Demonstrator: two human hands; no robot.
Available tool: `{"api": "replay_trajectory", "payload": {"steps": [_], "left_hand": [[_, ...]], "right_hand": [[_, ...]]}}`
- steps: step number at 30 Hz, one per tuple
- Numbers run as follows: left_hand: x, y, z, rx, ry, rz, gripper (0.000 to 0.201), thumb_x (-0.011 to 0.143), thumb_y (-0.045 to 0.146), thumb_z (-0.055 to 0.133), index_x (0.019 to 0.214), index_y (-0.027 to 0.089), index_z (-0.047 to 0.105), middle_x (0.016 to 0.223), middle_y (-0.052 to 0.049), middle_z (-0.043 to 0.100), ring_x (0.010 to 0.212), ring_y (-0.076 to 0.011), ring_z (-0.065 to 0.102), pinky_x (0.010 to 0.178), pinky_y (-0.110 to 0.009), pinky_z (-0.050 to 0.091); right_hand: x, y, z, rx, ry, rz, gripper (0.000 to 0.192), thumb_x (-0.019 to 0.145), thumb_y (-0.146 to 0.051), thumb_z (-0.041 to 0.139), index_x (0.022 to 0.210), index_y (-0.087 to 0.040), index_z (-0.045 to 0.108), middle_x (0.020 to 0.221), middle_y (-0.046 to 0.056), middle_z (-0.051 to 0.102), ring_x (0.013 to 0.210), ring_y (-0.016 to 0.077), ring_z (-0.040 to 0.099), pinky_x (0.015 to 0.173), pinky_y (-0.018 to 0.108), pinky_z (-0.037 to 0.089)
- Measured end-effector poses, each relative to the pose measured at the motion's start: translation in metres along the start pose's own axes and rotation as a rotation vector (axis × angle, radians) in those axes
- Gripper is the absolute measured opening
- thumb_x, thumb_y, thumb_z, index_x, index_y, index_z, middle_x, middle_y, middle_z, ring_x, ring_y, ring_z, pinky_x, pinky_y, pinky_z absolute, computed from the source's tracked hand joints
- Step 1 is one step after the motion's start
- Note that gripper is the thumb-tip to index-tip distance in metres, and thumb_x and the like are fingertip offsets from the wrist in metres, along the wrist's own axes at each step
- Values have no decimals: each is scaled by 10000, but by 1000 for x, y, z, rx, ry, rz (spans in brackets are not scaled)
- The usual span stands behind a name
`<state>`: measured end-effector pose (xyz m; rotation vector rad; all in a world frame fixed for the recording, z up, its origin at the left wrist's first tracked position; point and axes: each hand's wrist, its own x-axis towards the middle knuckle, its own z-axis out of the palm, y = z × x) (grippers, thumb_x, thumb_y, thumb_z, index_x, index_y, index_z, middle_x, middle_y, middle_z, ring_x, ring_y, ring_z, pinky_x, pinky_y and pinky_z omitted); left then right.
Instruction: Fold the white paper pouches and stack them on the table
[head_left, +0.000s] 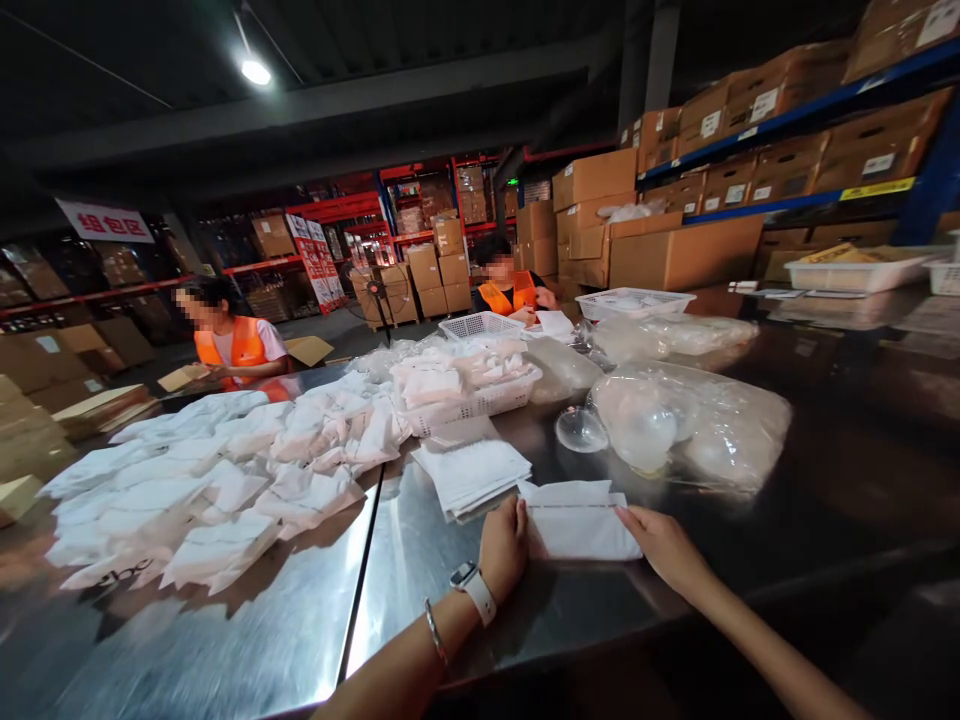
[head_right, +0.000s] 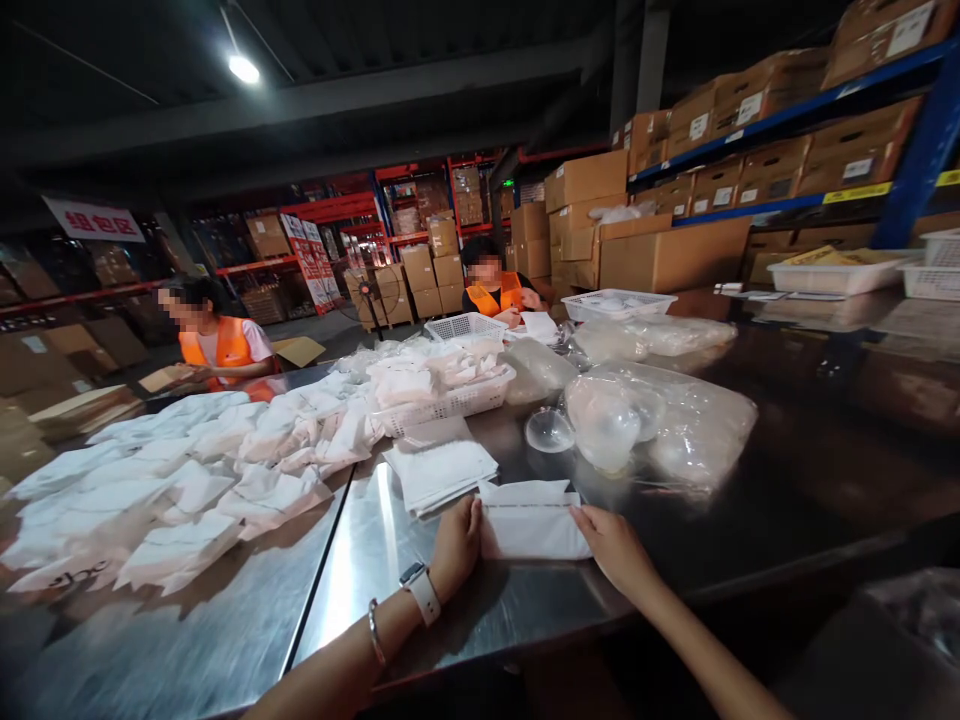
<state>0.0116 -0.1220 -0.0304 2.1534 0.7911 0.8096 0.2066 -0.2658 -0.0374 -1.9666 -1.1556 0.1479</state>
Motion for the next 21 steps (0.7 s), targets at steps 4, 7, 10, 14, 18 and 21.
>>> {"api": "replay_trajectory", "payload": {"steps": [4,7,10,14,18,21], "left_hand": [[2,4,-2,125,-56,-29,392,981,301,273,798,192,602,806,-75,671,734,-195,594,689,-292,404],[5,6,-3,285,-122,-62,429,991,305,268,826,175,642,809,-87,690,724,-196,621,654,-287,406],[7,7,-9,390,-154,-81,416,976,307,329,794,152,670,791,-123,694,723,-233,644,639,-308,421],[6,16,-23,503,-89,-71,348,940,178,342,961,92,678,880,-180,689,852,-300,653,761,-394,463],[1,27,-25,622,-32,475,416,972,264,354,1381,255,432,1355,-92,527,1271,-270,452,1096,-529,272],[-2,27,-13,581,-183,730,477,959,484,377,1393,289,409,1433,-60,454,1375,-263,315,1143,-582,163]], "right_hand": [[1,-1,0,-16,-4,19,578,766,-750,247,542,-228,352,509,-6,389,549,167,422,530,282,320],[2,-2,-1,-41,3,25,542,764,-718,257,538,-231,328,505,-1,399,552,174,432,529,286,313],[2,1,0,-28,11,32,512,763,-684,265,540,-230,343,515,2,421,560,175,446,537,286,325],[1,9,2,-26,28,23,494,776,-652,268,536,-229,350,504,-4,427,539,160,438,518,277,323],[2,10,-4,-38,29,-17,490,816,-619,286,567,-222,429,526,10,522,551,173,513,510,272,382],[5,-3,-4,-190,224,-77,465,856,-539,336,893,-165,610,784,89,682,721,240,636,630,333,496]]}}
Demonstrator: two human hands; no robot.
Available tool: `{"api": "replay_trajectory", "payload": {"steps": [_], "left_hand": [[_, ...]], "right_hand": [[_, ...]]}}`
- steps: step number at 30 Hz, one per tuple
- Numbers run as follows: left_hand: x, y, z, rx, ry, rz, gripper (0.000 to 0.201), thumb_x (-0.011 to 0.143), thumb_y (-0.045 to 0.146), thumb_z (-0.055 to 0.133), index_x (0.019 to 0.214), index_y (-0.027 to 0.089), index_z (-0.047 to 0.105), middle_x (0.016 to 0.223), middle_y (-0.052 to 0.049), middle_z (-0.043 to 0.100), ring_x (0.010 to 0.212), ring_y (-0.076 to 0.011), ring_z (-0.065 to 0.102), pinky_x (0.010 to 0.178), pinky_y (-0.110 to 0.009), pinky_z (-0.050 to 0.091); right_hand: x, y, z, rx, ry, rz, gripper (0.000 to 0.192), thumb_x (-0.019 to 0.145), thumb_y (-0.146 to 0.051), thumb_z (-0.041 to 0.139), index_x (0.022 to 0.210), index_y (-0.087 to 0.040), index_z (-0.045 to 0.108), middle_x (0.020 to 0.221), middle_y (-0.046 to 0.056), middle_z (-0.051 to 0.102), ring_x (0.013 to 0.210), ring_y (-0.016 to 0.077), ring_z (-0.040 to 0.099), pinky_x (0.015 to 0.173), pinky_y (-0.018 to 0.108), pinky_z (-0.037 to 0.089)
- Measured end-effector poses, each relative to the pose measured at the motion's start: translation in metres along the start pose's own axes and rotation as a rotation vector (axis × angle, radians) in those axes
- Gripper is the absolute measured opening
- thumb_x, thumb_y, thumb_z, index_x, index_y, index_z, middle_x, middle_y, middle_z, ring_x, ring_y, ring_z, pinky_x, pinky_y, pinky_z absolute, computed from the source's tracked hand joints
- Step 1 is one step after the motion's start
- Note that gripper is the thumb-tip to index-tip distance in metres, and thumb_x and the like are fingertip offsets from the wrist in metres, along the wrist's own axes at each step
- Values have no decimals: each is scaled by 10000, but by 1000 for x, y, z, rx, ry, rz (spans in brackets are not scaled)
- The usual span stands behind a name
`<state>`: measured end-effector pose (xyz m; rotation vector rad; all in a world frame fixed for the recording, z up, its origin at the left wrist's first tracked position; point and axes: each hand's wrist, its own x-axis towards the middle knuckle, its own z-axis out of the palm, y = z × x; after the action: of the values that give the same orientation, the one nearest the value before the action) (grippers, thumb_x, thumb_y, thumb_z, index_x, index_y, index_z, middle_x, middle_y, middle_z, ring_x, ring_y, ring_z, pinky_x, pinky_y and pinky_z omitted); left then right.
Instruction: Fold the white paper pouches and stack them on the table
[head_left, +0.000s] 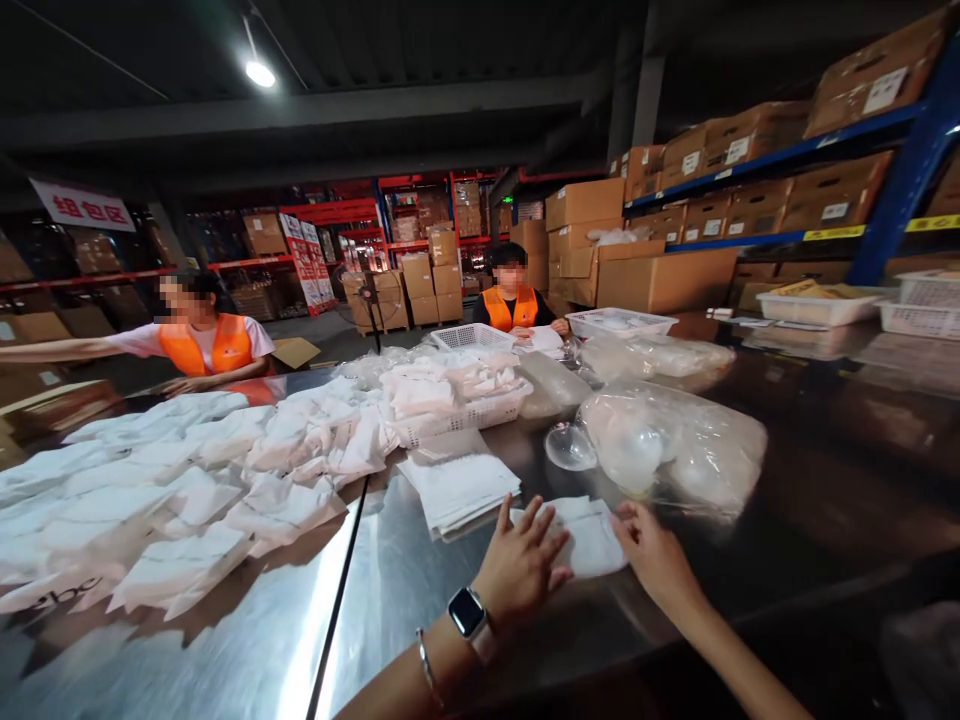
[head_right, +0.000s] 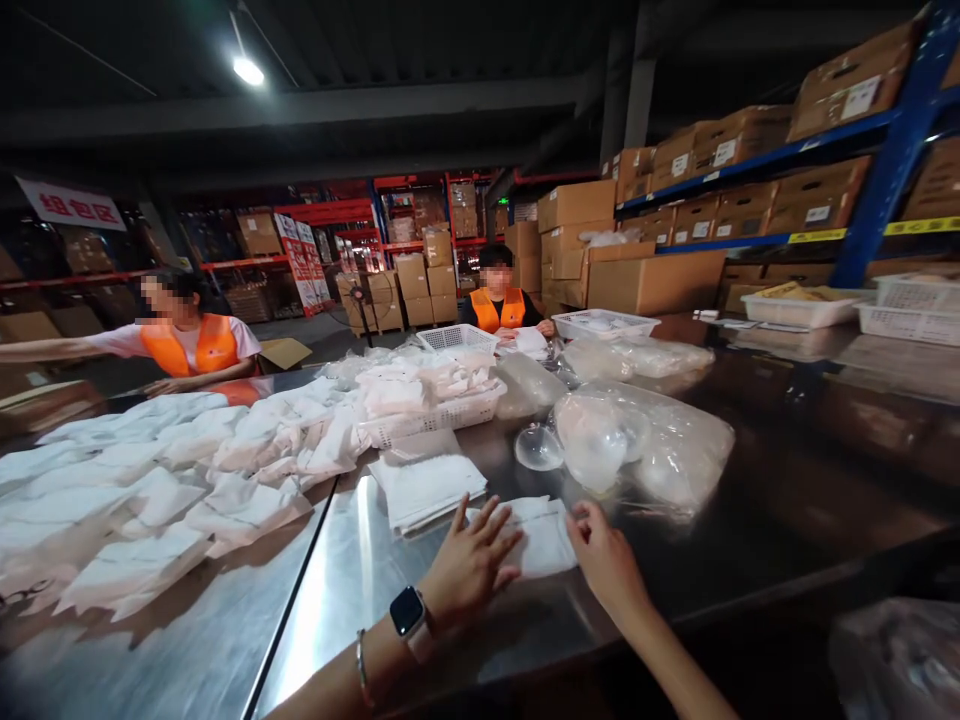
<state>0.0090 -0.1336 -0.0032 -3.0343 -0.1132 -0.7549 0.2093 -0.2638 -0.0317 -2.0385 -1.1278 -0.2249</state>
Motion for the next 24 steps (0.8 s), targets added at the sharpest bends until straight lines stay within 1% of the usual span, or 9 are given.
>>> {"api": "replay_trajectory", "payload": {"steps": [3,5,6,10,14,18,20,22,24], "left_hand": [[-1,0,14,-76,-73,-5,456,971,479,346,1375,288,437,1424,-48,467,1403,-256,262,1148,-607,115],[-2,-2,19,-134,-106,-45,436,977,441,351,1381,297,432,1457,-42,428,1419,-260,224,1150,-611,100],[-3,-4,20,-176,-126,-69,435,978,421,357,1389,295,424,1474,-46,403,1422,-263,213,1152,-604,107],[-5,-9,21,-425,-201,-196,435,982,344,339,1399,263,432,1525,-93,297,1428,-271,195,1159,-539,182],[-4,-10,29,-643,-140,-277,448,974,338,338,1375,194,476,1562,-116,167,1447,-269,78,1186,-487,96],[2,-14,41,-920,11,-648,650,878,241,497,1465,74,274,1569,-161,85,1450,-261,24,1194,-416,41],[7,-16,43,-1184,127,-844,764,828,177,522,1493,80,158,1562,-159,154,1435,-247,166,1185,-376,142],[11,-18,39,-1463,230,-974,843,789,144,530,1504,118,83,1510,-150,315,1328,-223,406,1115,-339,322],[9,-20,31,-1620,207,-1058,854,758,141,552,1498,165,127,1379,-128,496,1146,-202,575,989,-323,458]], "right_hand": [[3,-22,17,-260,149,-280,447,895,-348,355,1217,-116,560,1186,164,634,1105,283,589,933,437,467],[4,-34,39,-367,73,-421,427,893,-218,328,1232,-137,574,1274,146,593,1215,264,523,1023,451,413],[5,-38,51,-408,28,-417,427,889,-190,321,1217,-146,590,1277,142,593,1224,262,518,1019,450,422],[12,-33,85,-430,-54,-207,451,858,-282,434,1244,-94,572,1329,189,538,1264,312,474,994,458,448],[22,-18,89,-307,-107,-55,651,796,-350,513,1306,52,458,1332,295,485,1237,342,495,997,424,439],[26,-14,77,-59,-158,99,692,789,-425,474,1342,-11,431,1203,240,607,1088,322,606,902,420,488],[27,-16,71,56,-227,108,607,787,-466,436,1240,-78,548,1078,185,675,1020,309,635,868,408,499],[27,-17,69,126,-302,102,542,793,-530,381,1051,-141,656,931,143,711,966,306,649,831,395,509],[27,-15,70,139,-328,101,578,796,-606,316,902,-181,693,811,127,713,934,316,656,801,392,519]]}}
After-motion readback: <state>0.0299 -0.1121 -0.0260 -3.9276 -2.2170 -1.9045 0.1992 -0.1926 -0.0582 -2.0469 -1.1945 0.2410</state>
